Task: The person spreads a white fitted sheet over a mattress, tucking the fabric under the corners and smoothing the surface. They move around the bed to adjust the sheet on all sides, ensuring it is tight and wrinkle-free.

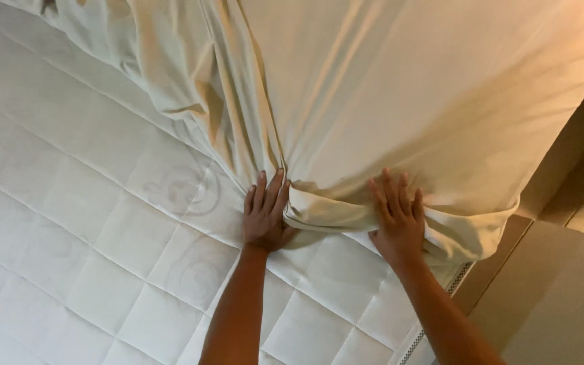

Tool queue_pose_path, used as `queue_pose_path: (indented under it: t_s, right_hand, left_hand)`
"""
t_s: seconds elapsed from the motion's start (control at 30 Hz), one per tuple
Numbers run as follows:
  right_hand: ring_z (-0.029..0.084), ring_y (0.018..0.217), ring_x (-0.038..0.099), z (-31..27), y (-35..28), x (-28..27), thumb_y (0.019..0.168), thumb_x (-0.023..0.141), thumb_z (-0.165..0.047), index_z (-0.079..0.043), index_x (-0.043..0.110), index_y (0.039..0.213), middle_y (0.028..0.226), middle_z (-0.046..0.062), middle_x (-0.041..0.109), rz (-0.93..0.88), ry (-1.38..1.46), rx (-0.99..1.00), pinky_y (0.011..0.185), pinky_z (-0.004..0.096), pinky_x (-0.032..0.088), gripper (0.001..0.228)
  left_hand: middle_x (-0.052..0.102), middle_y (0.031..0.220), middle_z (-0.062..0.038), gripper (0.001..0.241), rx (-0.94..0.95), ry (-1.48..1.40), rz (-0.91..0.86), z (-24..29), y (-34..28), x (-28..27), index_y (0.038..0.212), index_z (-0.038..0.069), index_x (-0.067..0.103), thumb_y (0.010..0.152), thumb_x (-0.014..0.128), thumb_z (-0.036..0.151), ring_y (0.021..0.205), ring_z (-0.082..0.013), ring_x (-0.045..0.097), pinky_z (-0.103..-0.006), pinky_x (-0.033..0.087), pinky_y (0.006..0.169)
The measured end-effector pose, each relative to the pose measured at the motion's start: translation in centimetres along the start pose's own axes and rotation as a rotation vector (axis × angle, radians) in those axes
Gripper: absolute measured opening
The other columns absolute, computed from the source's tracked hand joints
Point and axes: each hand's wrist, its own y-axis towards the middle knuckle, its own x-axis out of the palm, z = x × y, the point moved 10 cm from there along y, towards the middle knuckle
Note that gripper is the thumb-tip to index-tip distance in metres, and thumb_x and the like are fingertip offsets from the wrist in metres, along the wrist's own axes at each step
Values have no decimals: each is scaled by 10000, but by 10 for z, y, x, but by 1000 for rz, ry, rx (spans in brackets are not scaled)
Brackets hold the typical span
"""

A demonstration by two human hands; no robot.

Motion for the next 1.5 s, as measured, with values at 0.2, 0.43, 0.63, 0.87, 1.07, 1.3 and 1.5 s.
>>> queue_pose_path:
  t_s: [0.2,0.43,0.63,0.87,1.07,1.3,1.5]
  right_hand:
    - [318,1529,397,-1,-4,4,836,745,-125,-198,558,1500,1667,45,411,197,33,-55,1226,580,288,694]
    - [326,1505,419,4,-3,7,796,725,-176,-221,567,1486,1647,43,425,196,29,-42,1224,565,280,710]
    - [331,1492,400,1,-6,4,802,733,-237,-198,562,1483,1632,68,414,220,46,-62,1198,576,274,703]
    - [303,1512,390,7,-3,10,697,771,-167,-254,554,1479,1638,22,420,179,53,-47,1231,549,261,817]
    - [345,1535,298,3,-10,7,720,738,-110,-126,473,1511,1639,74,388,168,155,-56,1220,597,229,834]
    - [385,1552,224,-27,-73,27,738,647,45,-37,403,1531,1659,153,317,125,224,11,1206,575,269,833]
    - [337,1578,236,-40,-99,34,715,671,67,-69,411,1553,1688,125,300,52,242,86,1245,527,248,887]
  left_hand:
    - [304,1679,-77,880,9,2,28,8,6,-13,1520,98,454,838,671,610,1556,-384,228,-574,213,1221]
    - [220,1680,-127,963,34,-43,-3,42,20,-41,1533,177,425,702,756,531,1534,-455,204,-622,188,1191]
    - [236,1720,30,773,240,642,189,120,26,-30,1596,361,418,894,680,172,1588,-340,218,-504,228,1256]
    - [476,1583,-50,633,131,42,70,97,37,-1,1463,202,564,845,611,76,1504,-384,353,-567,298,1185]
    - [613,1470,-68,486,149,65,144,99,32,-7,1365,166,665,886,622,101,1447,-385,455,-562,346,1162]
    - [655,1435,-72,483,282,93,159,110,-10,-25,1358,129,688,893,572,66,1401,-390,513,-537,378,1162]
    - [663,1413,-43,380,253,81,192,111,-27,-32,1310,150,706,953,580,129,1407,-370,524,-534,375,1169]
